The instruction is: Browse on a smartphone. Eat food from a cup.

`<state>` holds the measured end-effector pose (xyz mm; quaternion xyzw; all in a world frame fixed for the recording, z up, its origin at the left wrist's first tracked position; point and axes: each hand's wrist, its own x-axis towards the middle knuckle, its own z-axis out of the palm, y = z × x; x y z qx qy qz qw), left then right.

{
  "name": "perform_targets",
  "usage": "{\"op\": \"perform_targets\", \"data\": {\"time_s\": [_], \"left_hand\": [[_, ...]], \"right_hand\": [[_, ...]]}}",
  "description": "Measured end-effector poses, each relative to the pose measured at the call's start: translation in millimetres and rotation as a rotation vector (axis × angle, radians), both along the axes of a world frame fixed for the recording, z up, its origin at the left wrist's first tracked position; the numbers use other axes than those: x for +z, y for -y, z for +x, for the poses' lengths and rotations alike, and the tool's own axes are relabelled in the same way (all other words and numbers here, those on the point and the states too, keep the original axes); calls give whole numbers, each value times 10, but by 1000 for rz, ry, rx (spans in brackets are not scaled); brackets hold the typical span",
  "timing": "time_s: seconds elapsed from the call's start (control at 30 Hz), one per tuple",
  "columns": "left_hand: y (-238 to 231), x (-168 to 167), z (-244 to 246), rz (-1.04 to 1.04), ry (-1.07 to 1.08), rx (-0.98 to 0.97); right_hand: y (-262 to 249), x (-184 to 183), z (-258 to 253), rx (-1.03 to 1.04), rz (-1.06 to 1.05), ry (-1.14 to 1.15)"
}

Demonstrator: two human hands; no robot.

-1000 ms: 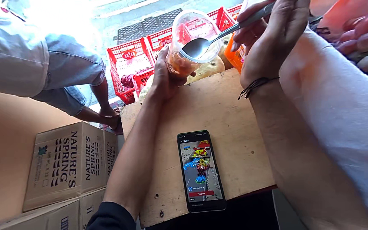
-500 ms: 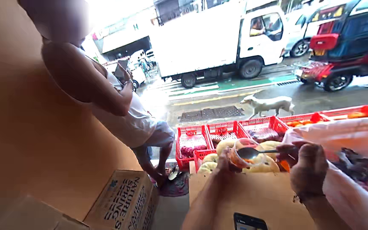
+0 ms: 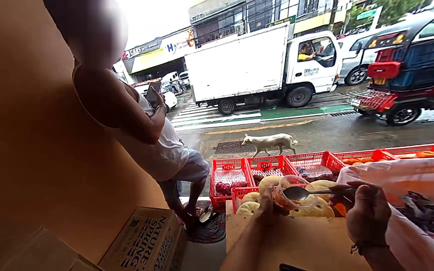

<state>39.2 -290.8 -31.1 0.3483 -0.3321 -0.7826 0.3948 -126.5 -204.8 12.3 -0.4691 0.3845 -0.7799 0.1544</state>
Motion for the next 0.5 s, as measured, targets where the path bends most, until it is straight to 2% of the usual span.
{"op": "perform_targets", "data": {"time_s": [0.5], "left_hand": [[18,-36,-67,-21,-14,-9]], "right_hand": [[-49,32,-39,-8,1,-5]]}}
